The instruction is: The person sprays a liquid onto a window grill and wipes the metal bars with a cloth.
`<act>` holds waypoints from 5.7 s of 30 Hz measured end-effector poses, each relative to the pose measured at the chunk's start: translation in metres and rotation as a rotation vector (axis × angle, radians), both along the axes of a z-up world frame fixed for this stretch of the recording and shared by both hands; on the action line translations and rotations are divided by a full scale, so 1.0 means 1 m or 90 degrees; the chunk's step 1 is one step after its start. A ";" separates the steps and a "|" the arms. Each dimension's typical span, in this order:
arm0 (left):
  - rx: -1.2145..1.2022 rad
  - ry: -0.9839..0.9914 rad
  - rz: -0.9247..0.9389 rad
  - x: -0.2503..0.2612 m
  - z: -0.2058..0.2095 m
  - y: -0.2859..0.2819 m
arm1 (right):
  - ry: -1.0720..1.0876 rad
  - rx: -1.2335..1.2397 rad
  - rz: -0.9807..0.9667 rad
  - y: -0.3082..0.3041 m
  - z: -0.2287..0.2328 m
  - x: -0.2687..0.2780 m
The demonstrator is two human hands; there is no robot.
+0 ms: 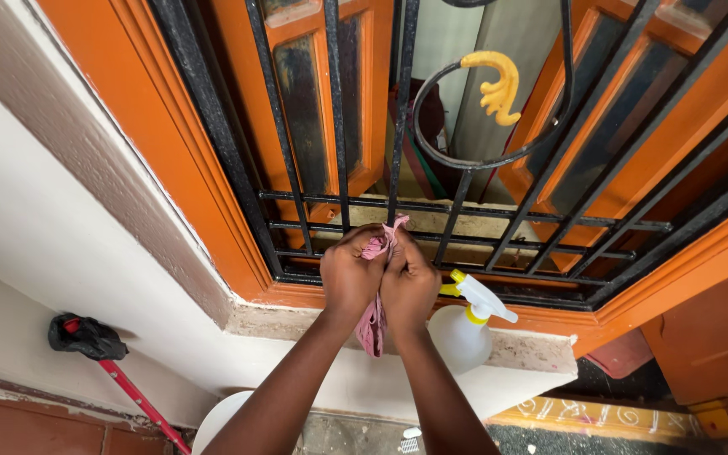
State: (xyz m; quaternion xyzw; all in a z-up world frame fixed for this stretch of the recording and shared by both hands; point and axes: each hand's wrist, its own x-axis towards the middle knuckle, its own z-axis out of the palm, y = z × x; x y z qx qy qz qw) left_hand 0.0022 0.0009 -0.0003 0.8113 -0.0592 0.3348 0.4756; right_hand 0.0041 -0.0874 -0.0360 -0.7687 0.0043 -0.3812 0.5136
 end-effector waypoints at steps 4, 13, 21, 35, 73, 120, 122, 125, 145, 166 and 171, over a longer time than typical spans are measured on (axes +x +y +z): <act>-0.093 0.009 -0.030 0.001 0.009 -0.003 | -0.019 0.055 0.013 0.002 0.017 0.003; -0.118 -0.061 -0.032 0.004 0.009 -0.006 | -0.141 0.040 0.055 0.004 0.030 -0.006; 0.069 0.032 0.030 -0.010 0.004 -0.002 | -0.054 -0.166 -0.038 -0.003 0.003 -0.011; -0.098 -0.166 -0.104 -0.018 0.026 -0.046 | -0.193 -0.139 -0.069 -0.085 0.066 -0.085; 0.123 -0.129 0.011 0.001 0.018 -0.089 | 0.006 0.044 0.068 -0.170 -0.033 -0.049; 0.115 -0.191 0.072 0.011 0.005 -0.097 | -0.144 -0.140 0.043 -0.121 0.004 -0.080; 0.126 -0.177 0.061 0.006 0.005 -0.095 | -0.169 -0.123 0.066 -0.117 0.029 -0.050; 0.158 -0.140 0.050 -0.001 0.008 -0.091 | -0.155 -0.095 0.078 -0.105 0.043 -0.023; -0.216 -0.070 -0.037 -0.002 0.019 -0.089 | -0.251 0.010 0.063 -0.075 0.048 -0.019; 0.046 -0.050 0.000 -0.004 0.021 -0.084 | -0.014 0.032 0.047 -0.085 0.023 -0.007; -0.158 -0.020 -0.032 -0.003 0.029 -0.089 | -0.132 0.090 0.095 -0.080 0.039 -0.015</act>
